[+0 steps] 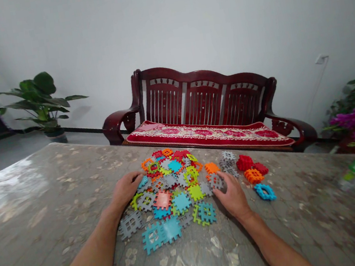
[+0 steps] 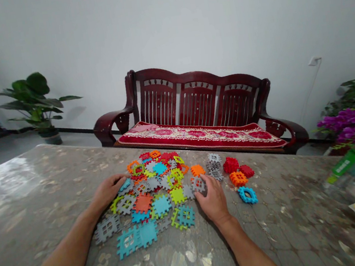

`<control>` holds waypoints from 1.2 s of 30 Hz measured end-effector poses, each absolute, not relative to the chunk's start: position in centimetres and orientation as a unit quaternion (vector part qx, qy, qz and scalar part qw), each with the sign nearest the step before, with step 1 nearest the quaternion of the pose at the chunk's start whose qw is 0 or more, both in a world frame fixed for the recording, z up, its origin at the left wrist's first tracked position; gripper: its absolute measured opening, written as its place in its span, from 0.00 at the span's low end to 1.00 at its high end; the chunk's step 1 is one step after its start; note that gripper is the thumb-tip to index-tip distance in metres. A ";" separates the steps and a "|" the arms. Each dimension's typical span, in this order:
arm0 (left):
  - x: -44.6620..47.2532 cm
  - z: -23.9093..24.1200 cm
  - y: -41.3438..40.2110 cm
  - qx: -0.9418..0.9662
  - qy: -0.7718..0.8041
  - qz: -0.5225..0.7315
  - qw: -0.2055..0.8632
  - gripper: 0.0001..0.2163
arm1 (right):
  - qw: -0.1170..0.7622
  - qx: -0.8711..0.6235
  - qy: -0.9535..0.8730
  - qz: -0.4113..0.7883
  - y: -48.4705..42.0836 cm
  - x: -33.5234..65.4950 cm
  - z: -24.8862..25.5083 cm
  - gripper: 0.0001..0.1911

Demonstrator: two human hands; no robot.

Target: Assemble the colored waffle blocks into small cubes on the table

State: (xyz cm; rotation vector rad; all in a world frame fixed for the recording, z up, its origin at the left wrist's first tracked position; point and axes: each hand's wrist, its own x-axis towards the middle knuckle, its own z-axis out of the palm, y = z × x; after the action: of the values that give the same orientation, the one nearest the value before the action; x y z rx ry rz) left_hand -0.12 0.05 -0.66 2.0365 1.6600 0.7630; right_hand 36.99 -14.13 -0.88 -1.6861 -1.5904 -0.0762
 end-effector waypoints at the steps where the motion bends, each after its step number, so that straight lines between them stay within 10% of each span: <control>1: -0.1 -0.6 0.0 0.728 0.593 0.277 0.202 0.22 | 0.394 -0.670 -0.627 -0.035 -14.2 37.1 -0.8 0.25; 36: -0.2 -0.7 0.2 0.726 0.596 0.274 0.206 0.22 | 0.288 -0.616 -0.732 0.035 -14.9 35.9 0.4 0.29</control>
State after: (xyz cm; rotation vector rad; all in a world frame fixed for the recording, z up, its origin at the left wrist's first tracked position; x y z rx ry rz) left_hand -0.25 0.17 -0.69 2.0218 1.6613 0.7643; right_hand 35.91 -14.90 0.40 -1.6461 -1.9542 0.0943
